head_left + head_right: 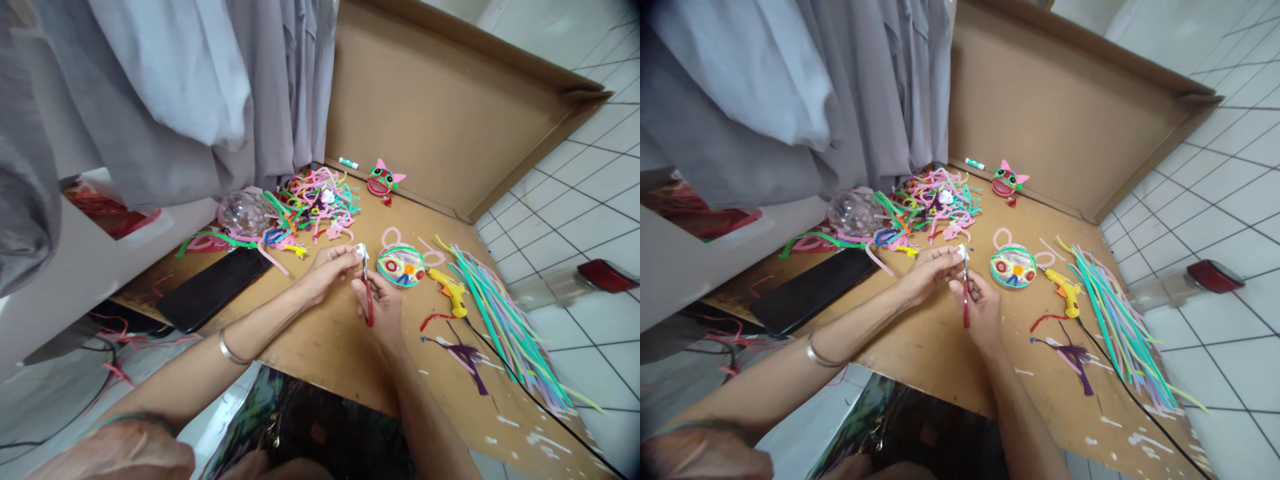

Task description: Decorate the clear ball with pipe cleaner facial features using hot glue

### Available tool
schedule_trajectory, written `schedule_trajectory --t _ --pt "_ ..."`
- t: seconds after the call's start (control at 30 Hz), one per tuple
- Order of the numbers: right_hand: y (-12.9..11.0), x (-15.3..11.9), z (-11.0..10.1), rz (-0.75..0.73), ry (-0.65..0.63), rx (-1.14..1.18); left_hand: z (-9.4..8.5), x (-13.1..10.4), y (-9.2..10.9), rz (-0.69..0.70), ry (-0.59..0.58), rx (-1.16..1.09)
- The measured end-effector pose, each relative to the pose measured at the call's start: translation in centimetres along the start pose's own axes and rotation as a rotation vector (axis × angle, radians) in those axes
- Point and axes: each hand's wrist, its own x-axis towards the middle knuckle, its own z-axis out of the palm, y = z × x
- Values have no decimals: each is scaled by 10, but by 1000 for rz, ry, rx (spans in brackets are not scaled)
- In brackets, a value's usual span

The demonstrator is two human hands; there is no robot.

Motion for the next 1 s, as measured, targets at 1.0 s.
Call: schedule_trajectory --t 1.0 --pt "1 1 -3 22 -26 -24 -3 2 1 120 88 79"
